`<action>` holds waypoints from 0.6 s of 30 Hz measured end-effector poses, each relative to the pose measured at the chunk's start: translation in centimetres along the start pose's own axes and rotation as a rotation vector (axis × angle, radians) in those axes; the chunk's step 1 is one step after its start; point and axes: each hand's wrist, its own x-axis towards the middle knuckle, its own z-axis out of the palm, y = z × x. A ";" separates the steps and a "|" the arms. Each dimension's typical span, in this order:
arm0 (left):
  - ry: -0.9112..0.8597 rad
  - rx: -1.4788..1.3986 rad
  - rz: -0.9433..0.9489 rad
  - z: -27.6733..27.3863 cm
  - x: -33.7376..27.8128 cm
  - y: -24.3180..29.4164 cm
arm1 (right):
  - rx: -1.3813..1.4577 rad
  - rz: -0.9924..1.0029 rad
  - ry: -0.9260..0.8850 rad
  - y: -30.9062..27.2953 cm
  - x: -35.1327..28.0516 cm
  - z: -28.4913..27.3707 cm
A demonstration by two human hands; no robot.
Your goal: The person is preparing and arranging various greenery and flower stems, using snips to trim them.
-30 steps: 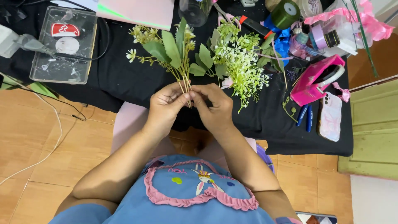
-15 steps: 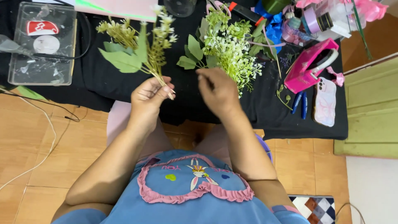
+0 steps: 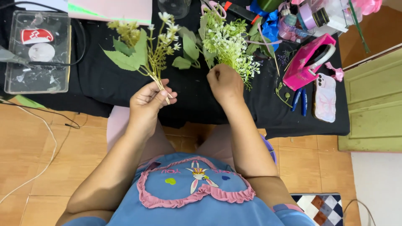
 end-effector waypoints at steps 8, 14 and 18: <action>0.003 -0.010 -0.038 0.2 0.0 0.5 | 1.196 0.294 -0.038 0.1 0.5 -2.0; -0.022 -0.019 -0.069 0.8 0.2 0.6 | 1.695 0.360 -0.197 0.9 -0.1 -2.5; -0.030 -0.010 -0.078 1.1 0.2 0.7 | 1.561 0.282 -0.044 0.4 -0.5 -3.2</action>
